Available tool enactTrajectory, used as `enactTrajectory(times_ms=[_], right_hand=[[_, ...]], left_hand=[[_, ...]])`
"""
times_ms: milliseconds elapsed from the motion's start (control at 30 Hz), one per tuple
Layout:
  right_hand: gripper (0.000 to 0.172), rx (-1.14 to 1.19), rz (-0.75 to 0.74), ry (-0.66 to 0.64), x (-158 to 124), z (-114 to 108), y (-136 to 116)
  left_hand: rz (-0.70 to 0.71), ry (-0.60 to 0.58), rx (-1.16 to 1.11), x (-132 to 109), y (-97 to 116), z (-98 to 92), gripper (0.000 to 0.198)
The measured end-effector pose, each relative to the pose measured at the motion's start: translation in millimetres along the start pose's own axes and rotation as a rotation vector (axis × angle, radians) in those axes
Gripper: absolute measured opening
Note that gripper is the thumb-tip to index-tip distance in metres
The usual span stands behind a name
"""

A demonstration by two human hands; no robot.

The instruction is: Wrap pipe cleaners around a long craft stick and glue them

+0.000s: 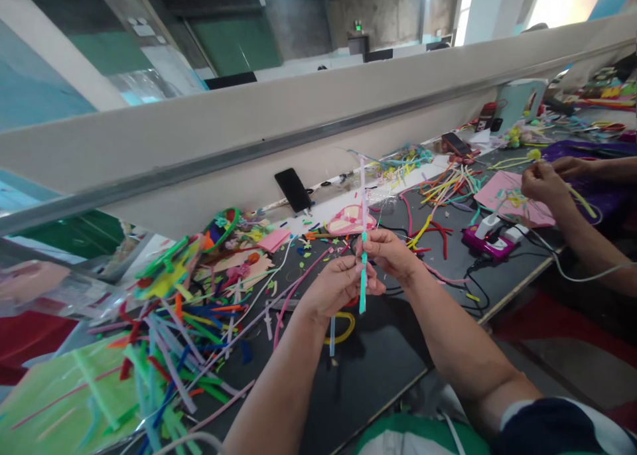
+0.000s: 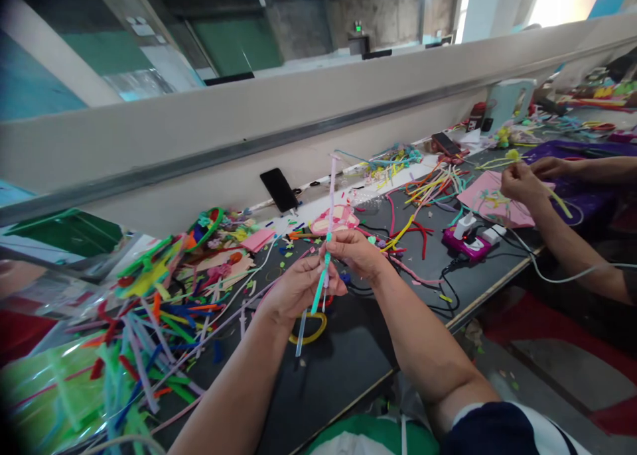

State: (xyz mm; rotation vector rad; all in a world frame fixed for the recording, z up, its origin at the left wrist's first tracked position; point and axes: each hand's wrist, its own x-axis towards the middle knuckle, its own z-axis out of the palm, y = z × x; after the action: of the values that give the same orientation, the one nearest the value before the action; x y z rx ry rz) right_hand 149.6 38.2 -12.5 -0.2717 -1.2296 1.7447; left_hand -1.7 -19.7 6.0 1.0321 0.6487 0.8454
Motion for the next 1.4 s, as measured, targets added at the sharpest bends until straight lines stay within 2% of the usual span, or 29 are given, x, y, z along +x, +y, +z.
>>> enactTrajectory(times_ms=[133, 200, 267, 367, 400, 467, 567, 700, 833, 967, 1067, 1400], right_hand=[[0.023, -0.055, -0.048, 0.074, 2.6, -1.0, 1.8], [0.027, -0.110, -0.087, 0.144, 6.2, -2.6, 6.1], [0.031, -0.198, -0.116, 0.236, 10.5, -4.0, 12.5], [0.035, -0.377, -0.148, 0.376, 15.9, -4.8, 22.2], [0.035, -0.421, -0.154, 0.408, 17.0, -4.8, 24.2], [0.034, -0.436, -0.143, 0.427, 17.8, -4.7, 25.5], [0.026, -0.281, -0.049, 0.316, 16.0, -5.0, 21.0], [0.029, -0.017, 0.050, 0.125, 10.8, -5.0, 12.5], [0.027, 0.057, 0.055, 0.132, 8.2, -5.3, 10.3], [0.026, 0.055, 0.062, 0.089, 8.0, -6.8, 10.2], [0.027, 0.052, 0.039, 0.064, 7.7, -6.6, 8.5], [0.023, 0.005, 0.000, 0.030, 7.1, -5.5, 8.4]], left_hand=[[0.009, 0.098, 0.114, 3.9, 1.4, 1.1, 0.025], [0.056, 0.165, 0.255, 6.8, 1.0, -0.1, 0.026], [0.140, 0.249, 0.522, 9.7, -0.6, -2.1, 0.025], [0.282, 0.411, 1.038, 12.7, -4.5, -5.0, 0.024], [0.317, 0.455, 1.154, 13.2, -5.5, -5.6, 0.025], [0.332, 0.482, 1.224, 12.9, -5.9, -6.7, 0.025], [0.275, 0.397, 1.021, 10.3, -1.9, -7.5, 0.024], [0.242, 0.293, 0.681, 6.7, 3.9, -5.1, 0.026], [0.215, 0.280, 0.613, 5.8, 3.5, -1.2, 0.027], [0.084, 0.201, 0.363, 5.4, 3.5, -3.2, 0.031], [0.046, 0.198, 0.242, 3.6, 7.4, -7.5, 0.032], [-0.009, 0.156, 0.186, 0.1, 14.6, -20.1, 0.028]])
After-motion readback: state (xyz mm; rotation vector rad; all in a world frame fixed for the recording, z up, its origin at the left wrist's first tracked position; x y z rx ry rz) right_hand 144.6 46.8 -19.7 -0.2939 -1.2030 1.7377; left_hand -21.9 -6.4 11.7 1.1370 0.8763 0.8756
